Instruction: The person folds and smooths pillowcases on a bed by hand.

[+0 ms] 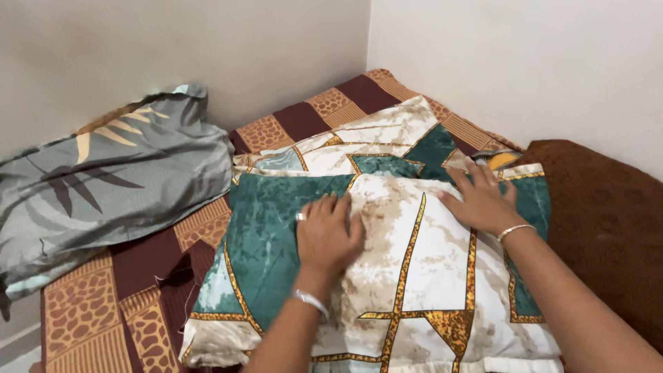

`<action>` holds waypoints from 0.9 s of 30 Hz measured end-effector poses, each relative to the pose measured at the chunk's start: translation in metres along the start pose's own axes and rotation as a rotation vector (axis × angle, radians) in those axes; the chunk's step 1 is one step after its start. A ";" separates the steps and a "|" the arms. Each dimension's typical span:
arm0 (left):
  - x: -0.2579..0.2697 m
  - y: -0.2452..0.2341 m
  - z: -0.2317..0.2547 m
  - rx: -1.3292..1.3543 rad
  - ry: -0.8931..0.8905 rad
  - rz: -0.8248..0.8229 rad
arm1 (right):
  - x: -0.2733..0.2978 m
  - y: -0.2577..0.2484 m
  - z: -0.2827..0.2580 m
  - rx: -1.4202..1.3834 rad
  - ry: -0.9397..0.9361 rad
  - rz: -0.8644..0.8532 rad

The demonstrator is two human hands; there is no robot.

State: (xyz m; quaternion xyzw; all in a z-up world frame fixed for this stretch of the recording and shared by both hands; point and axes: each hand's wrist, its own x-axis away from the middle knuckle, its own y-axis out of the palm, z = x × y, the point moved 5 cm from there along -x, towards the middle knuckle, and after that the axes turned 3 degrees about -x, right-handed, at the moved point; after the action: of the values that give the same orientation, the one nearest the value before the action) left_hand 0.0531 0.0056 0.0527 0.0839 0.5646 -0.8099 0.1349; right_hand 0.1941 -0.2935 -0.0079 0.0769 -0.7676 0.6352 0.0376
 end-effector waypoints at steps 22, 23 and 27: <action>-0.097 0.017 -0.088 -0.130 -0.203 -0.236 | -0.036 0.036 0.022 -0.205 -0.015 0.000; -0.091 0.014 -0.087 -0.136 -0.169 -0.174 | -0.025 0.029 0.017 -0.184 0.006 0.056; -0.071 -0.008 -0.077 -0.145 -0.079 -0.056 | 0.024 -0.011 -0.002 -0.102 -0.016 0.183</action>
State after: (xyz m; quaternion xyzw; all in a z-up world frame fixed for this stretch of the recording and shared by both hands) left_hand 0.1163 0.0889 0.0534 0.0259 0.6182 -0.7730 0.1400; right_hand 0.1717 -0.2957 0.0068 0.0094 -0.8031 0.5953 -0.0229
